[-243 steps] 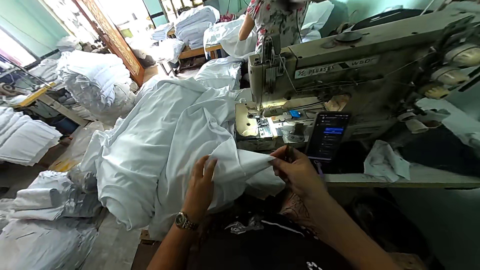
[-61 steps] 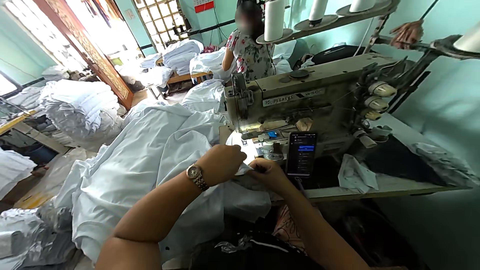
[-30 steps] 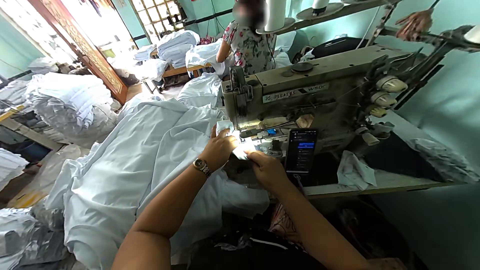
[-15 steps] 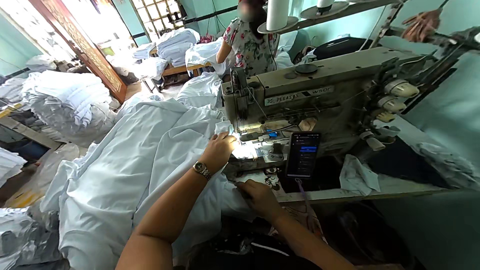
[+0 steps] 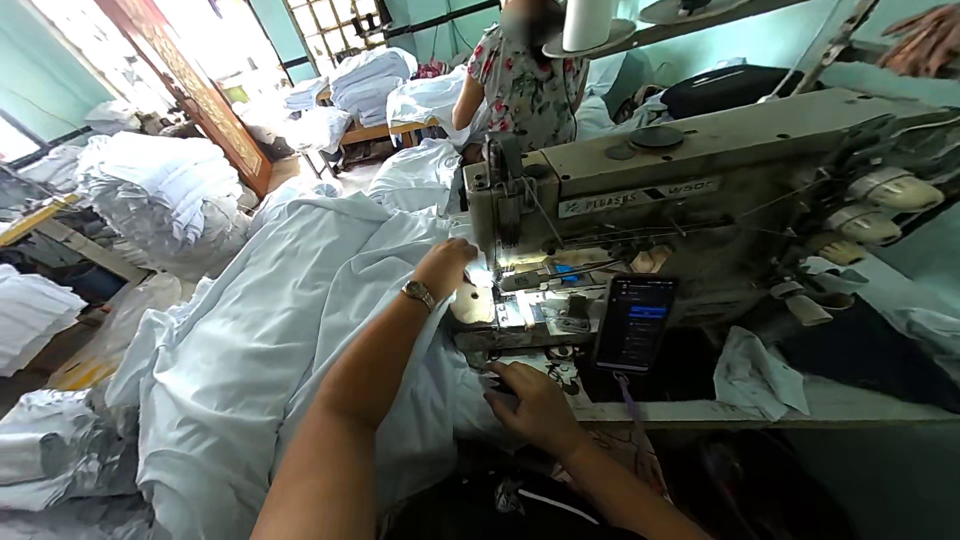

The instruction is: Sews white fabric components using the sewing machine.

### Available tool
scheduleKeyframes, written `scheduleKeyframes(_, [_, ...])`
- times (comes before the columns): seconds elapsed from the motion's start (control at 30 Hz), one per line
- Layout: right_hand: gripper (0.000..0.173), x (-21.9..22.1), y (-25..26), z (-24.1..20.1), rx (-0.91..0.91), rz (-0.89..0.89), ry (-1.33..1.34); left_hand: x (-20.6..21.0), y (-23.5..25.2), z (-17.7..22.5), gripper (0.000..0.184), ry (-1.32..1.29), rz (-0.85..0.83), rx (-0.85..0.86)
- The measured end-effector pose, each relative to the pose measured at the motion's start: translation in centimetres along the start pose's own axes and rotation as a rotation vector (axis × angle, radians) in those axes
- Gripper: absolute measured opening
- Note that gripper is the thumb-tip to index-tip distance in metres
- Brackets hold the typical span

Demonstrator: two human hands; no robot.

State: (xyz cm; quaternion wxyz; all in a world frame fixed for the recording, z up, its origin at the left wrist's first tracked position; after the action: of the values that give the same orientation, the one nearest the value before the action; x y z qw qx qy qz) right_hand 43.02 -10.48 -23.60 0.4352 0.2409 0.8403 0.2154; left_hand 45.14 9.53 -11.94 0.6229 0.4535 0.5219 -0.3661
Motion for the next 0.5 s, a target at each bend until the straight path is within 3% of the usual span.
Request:
scheduleKeyframes(0.13, [0.04,-0.6,-0.2,0.3,-0.003,0.028,0.048,-4.6,-4.1,-7.4,0.025,-0.132,0.349,-0.286])
scheduleKeyframes(0.17, [0.037,-0.8,-0.2,0.4,0.008,0.044,0.052,-5.8,-6.5,-7.4,0.024,-0.202,0.358,-0.374])
scheduleKeyframes(0.23, [0.032,-0.9,-0.1,0.6,0.035,0.057,0.075,-5.2,-11.8,-5.3,0.027,-0.469,0.188,-0.509])
scheduleKeyframes(0.33, [0.029,-1.6,0.6,0.8,0.081,0.123,0.097,2.5,-17.8,1.6,0.029,-0.765,-0.201,-0.369])
scheduleKeyframes(0.4, [0.027,-2.6,1.5,0.0,0.041,0.208,0.062,5.4,-19.9,5.1,0.02,-0.649,-0.073,-0.222])
scheduleKeyframes(0.43, [0.026,-3.0,2.1,-0.6,0.01,0.241,0.03,5.3,-20.6,6.1,0.016,-0.541,0.06,-0.165])
scheduleKeyframes(0.5, [0.025,-3.4,3.4,-1.9,-0.057,0.29,-0.027,4.5,-21.3,8.0,0.02,-0.284,0.135,-0.092])
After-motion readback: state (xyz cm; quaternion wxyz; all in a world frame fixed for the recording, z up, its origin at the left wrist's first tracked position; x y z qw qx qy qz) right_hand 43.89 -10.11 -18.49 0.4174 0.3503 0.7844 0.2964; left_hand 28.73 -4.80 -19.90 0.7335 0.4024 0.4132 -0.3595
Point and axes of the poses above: each hand's wrist, its own y-axis towards the middle knuckle, its own x-axis out of the palm, z = x × y, the point moved 10 cm from there along y, towards the middle knuckle, and after that the axes turned 3 degrees about y, right-handed, at the moved point
